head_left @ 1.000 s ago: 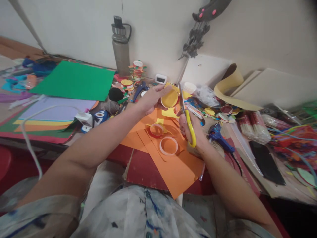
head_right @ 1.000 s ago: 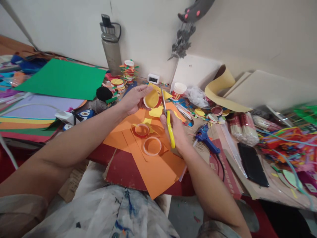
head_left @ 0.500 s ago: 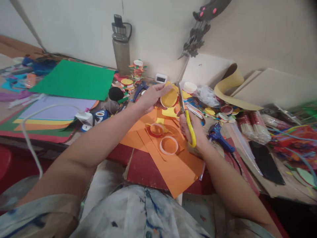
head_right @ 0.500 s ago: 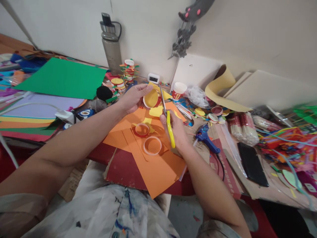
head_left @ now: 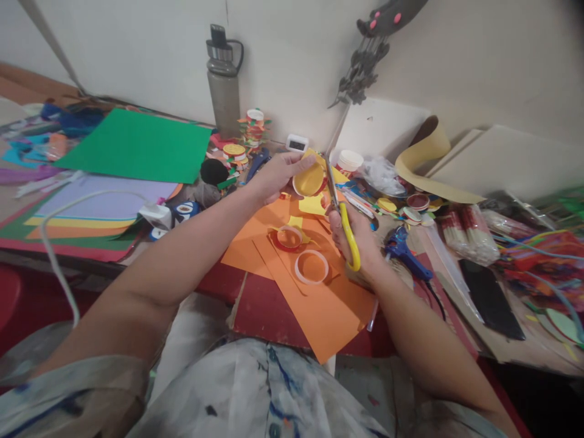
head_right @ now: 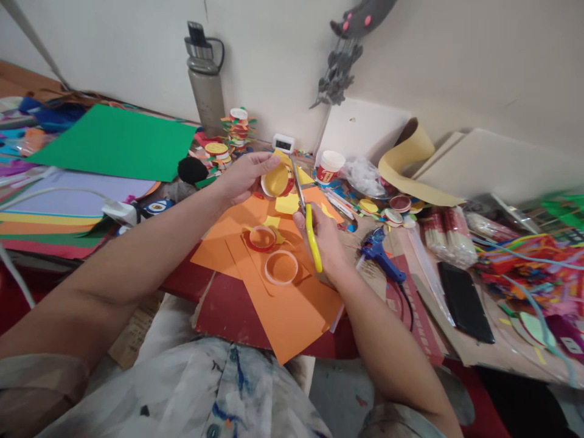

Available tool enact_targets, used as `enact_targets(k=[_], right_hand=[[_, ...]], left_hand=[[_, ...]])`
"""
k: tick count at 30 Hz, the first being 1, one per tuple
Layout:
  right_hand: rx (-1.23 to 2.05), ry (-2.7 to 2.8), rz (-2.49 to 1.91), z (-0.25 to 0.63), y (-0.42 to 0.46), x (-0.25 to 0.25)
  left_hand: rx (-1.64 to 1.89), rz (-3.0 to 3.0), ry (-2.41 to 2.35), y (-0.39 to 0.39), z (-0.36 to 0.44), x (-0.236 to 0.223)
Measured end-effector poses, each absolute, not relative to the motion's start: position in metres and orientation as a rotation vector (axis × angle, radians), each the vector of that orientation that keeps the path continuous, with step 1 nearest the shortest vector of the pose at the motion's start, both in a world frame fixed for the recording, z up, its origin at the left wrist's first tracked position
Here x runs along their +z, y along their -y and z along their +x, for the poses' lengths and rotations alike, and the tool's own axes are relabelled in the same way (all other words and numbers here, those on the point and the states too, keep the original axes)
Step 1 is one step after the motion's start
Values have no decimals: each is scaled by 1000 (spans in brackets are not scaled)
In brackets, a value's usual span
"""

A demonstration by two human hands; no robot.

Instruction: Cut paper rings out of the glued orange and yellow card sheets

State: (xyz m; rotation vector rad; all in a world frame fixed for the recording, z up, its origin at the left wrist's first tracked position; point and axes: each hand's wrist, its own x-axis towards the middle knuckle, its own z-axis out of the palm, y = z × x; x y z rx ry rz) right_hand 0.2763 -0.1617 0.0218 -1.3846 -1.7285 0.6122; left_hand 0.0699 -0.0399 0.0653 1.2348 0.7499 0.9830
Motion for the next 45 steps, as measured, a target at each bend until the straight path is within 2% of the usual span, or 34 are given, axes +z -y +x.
enact_targets(k=[22,45], right_hand=[[679,1736,-1351,275,162,21],[673,1749,-1365,275,162,19]], left_hand=[[869,1273,-698,37,66,62],[899,1330,-713,28,62,58]])
